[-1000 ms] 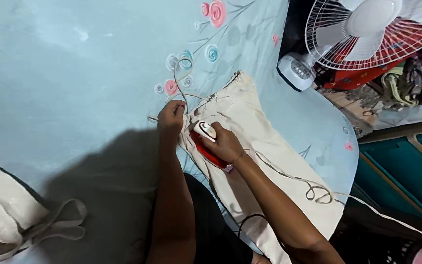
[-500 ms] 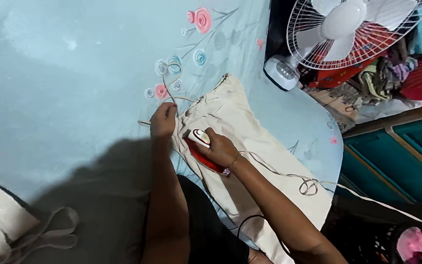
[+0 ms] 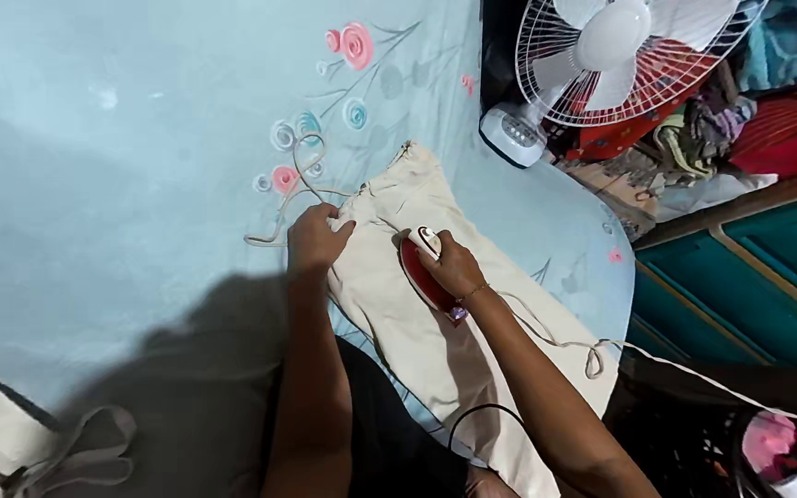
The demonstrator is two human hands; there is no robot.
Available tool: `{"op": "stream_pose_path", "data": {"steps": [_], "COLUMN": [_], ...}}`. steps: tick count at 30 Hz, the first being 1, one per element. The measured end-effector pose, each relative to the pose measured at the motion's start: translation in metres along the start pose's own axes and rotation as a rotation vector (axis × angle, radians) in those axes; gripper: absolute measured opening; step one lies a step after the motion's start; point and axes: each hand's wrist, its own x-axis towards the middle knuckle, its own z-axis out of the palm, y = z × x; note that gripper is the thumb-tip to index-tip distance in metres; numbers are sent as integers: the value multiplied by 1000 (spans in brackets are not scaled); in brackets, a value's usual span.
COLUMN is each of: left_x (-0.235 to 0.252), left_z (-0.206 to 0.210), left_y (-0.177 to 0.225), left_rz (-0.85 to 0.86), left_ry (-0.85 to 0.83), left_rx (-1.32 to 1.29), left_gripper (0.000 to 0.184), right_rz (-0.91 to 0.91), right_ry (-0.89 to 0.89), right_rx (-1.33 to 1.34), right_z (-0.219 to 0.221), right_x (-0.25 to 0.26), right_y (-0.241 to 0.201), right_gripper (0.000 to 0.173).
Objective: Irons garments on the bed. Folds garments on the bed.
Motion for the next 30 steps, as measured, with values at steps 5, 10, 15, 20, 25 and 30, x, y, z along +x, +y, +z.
{"op": "stream_pose_path", "data": {"steps": [5,10,15,20,25,30], "left_x": [1,-2,-7,-8,54,100], "left_z": [3,2,14,49,96,114], "left_y": [-4,2,24,69,107,122], "left_rz": [-5,29,254,418,284,149], "left_ry": [54,134,284,75,6,-12], "left_rx": [-9,-5,13,108,236,360], "left_gripper": [37,34,33,33,61,65], "right_rz": [-56,20,0,39,8,-8], "right_ry": [-61,34,145,155,66,30], "right_rx": [-57,-8,41,83,69,46], "right_z": [-5,-10,-10,-1,-3,-5], "right_x": [-27,-65,-92,-98,-96,-92], "right_y": [34,86,115,124,121,117], "right_gripper": [55,54,52,52,54,57]}}
